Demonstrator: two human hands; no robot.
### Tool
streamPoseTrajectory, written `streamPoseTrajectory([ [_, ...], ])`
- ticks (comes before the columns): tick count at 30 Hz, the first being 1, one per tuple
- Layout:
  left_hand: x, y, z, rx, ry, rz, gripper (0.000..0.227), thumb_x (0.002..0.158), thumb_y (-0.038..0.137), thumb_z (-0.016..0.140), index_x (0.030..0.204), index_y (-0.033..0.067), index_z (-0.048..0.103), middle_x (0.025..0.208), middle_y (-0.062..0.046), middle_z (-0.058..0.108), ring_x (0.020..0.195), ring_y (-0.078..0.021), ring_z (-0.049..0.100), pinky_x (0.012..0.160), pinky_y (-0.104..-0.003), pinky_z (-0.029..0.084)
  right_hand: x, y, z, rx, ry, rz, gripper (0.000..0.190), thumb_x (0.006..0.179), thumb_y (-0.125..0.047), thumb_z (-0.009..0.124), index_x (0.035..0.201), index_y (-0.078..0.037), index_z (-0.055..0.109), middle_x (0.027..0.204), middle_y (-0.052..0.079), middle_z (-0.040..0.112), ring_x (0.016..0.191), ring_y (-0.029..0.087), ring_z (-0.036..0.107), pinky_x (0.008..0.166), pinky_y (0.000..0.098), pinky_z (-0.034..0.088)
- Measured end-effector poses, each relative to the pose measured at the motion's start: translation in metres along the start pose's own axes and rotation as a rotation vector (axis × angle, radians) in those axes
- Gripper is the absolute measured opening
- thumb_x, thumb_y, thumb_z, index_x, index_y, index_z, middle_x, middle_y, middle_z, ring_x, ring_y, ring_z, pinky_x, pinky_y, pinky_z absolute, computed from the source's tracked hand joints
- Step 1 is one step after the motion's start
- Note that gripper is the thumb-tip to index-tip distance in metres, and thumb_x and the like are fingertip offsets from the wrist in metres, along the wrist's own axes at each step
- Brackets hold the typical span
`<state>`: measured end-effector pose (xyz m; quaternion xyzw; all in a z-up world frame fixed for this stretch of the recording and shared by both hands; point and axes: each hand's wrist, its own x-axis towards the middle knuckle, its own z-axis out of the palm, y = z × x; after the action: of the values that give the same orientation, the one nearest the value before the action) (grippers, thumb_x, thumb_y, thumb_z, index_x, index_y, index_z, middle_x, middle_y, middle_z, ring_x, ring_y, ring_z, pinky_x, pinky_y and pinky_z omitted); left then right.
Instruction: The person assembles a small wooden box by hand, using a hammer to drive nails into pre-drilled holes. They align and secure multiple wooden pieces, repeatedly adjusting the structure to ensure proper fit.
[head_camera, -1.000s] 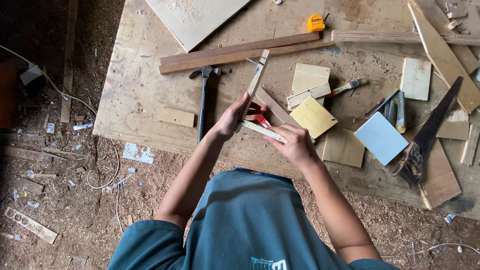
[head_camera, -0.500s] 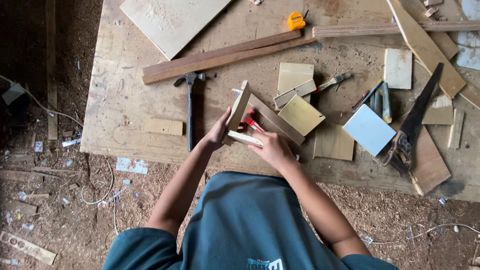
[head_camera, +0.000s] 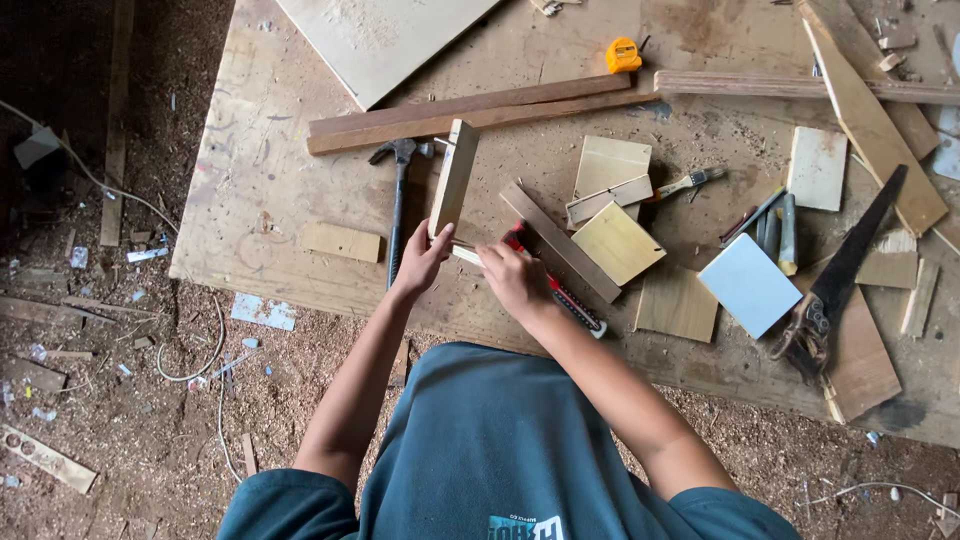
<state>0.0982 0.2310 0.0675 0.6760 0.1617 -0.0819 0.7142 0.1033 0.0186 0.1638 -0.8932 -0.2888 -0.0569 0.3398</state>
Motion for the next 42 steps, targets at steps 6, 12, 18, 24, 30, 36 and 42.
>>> streamPoseTrajectory([
  [6,-0.007,0.044,-0.014,0.505,0.118,0.340,0.055,0.092,0.024,0.072,0.139,0.0008,0.056,0.117,-0.019,0.066,0.102,-0.0274,0.067,0.089,-0.037,0.053,-0.017,0.018,0.033,0.159,-0.335,0.209,0.055,0.082,-0.025,0.083,0.128,-0.004,0.063,0.123,0.020,0.065,0.097,0.036,0.069,0.076,0.0447,0.059],
  [12,0.009,0.060,-0.026,0.719,-0.047,0.241,0.054,0.085,0.021,0.069,0.136,0.0093,0.061,0.118,-0.023,0.066,0.103,-0.0365,0.068,0.093,-0.042,0.055,-0.058,0.066,0.048,0.145,-0.261,0.303,0.055,0.086,-0.035,0.080,0.127,-0.004,0.061,0.125,0.018,0.062,0.111,0.036,0.066,0.094,0.0449,0.056],
  [18,0.014,0.053,-0.027,0.786,-0.110,0.220,0.051,0.081,0.021,0.072,0.131,0.0102,0.065,0.115,-0.021,0.067,0.109,-0.0379,0.066,0.100,-0.044,0.053,-0.085,0.101,0.040,-0.330,-0.301,0.462,0.045,0.085,-0.032,0.080,0.116,-0.007,0.061,0.115,0.015,0.058,0.110,0.035,0.058,0.091,0.0520,0.047],
  [24,0.017,0.071,-0.022,0.848,-0.168,0.266,0.056,0.075,0.016,0.076,0.129,0.0126,0.067,0.124,-0.019,0.065,0.118,-0.0370,0.061,0.105,-0.044,0.049,-0.081,0.107,0.047,-0.305,-0.305,0.535,0.047,0.082,-0.032,0.082,0.116,-0.007,0.062,0.116,0.015,0.058,0.112,0.035,0.058,0.093,0.0519,0.046],
  [30,0.010,0.089,-0.015,0.828,-0.230,0.324,0.062,0.068,0.012,0.077,0.129,0.0133,0.066,0.126,-0.016,0.065,0.122,-0.0379,0.057,0.107,-0.046,0.047,-0.089,0.112,0.047,-0.269,-0.276,0.549,0.046,0.082,-0.028,0.082,0.119,-0.007,0.066,0.116,0.016,0.062,0.111,0.036,0.061,0.094,0.0509,0.049],
  [36,0.013,0.101,-0.007,0.912,-0.223,0.375,0.061,0.066,0.010,0.076,0.127,0.0146,0.069,0.121,-0.015,0.066,0.116,-0.0387,0.057,0.102,-0.046,0.050,-0.092,0.116,0.044,-0.244,-0.285,0.572,0.042,0.084,-0.026,0.080,0.120,-0.008,0.067,0.113,0.018,0.063,0.107,0.036,0.064,0.092,0.0492,0.052],
  [42,0.017,0.112,-0.004,0.915,-0.239,0.473,0.055,0.065,0.008,0.075,0.120,0.0115,0.072,0.114,-0.014,0.069,0.111,-0.0383,0.060,0.099,-0.045,0.052,-0.098,0.121,0.044,-0.199,-0.251,0.540,0.040,0.087,-0.026,0.078,0.119,-0.007,0.065,0.113,0.019,0.063,0.105,0.037,0.064,0.090,0.0483,0.052],
])
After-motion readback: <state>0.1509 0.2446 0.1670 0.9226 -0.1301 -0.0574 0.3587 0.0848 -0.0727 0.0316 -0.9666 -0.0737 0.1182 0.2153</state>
